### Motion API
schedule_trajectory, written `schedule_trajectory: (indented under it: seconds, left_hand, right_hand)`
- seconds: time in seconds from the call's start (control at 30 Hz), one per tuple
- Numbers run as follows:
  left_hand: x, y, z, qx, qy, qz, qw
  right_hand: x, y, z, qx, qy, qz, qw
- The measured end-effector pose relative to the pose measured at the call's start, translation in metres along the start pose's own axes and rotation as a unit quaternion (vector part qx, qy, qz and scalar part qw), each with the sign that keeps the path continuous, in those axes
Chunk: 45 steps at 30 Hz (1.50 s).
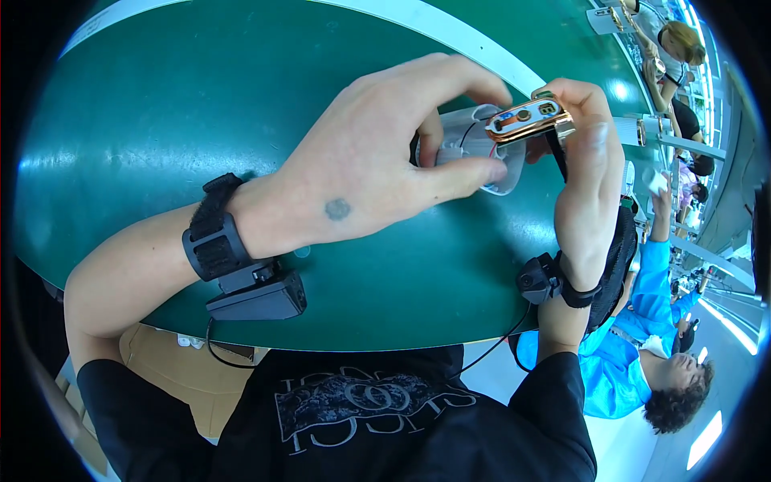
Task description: The person picks up a white base and a gold lid, fits the lid onto the base, and presses them together by hand. The assembled humidifier is then placed back onto the conveyor belt, and the process is repeated.
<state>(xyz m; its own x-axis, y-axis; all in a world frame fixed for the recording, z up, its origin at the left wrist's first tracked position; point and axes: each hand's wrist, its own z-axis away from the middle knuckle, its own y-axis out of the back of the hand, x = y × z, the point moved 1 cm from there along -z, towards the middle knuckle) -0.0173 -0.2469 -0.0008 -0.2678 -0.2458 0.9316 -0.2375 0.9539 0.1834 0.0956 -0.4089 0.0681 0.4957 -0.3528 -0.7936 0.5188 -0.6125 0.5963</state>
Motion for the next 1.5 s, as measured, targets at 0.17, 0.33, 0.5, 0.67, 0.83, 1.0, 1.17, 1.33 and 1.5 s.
schedule_trajectory:
  seconds: [0.17, 0.33, 0.5, 0.67, 0.83, 1.0, 1.17, 1.33, 1.5]
  left_hand:
    - [-0.002, -0.006, 0.003, -0.006, 0.030, 0.019, 0.999]
    - [-0.007, -0.006, 0.002, -0.021, -0.020, -0.050, 0.998]
    - [-0.009, -0.007, 0.002, -0.026, -0.012, -0.059, 0.998]
    - [-0.017, -0.009, 0.003, -0.012, -0.026, -0.073, 0.997]
    - [-0.019, -0.010, 0.005, 0.011, -0.058, -0.069, 0.996]
    - [-0.014, -0.011, 0.002, 0.011, -0.068, -0.050, 0.996]
    - [-0.016, -0.010, 0.004, 0.016, -0.064, -0.058, 0.996]
    - [-0.014, -0.009, 0.003, -0.003, -0.055, -0.075, 0.996]
    - [-0.014, -0.009, 0.001, 0.012, -0.076, -0.079, 0.994]
  right_hand:
    - [-0.001, 0.001, 0.002, -0.011, 0.024, 0.045, 0.999]
    - [-0.004, 0.005, 0.007, -0.040, 0.059, 0.125, 0.990]
    - [-0.008, 0.002, 0.010, -0.018, 0.081, 0.157, 0.984]
    - [-0.008, -0.004, 0.010, 0.011, 0.124, 0.211, 0.969]
    - [-0.009, -0.007, 0.011, 0.015, 0.158, 0.253, 0.954]
    - [-0.014, -0.003, 0.014, 0.024, 0.159, 0.285, 0.945]
    - [-0.011, -0.007, 0.014, 0.025, 0.162, 0.289, 0.943]
    - [-0.010, -0.008, 0.013, 0.020, 0.166, 0.297, 0.940]
    - [-0.012, -0.008, 0.013, 0.024, 0.158, 0.320, 0.934]
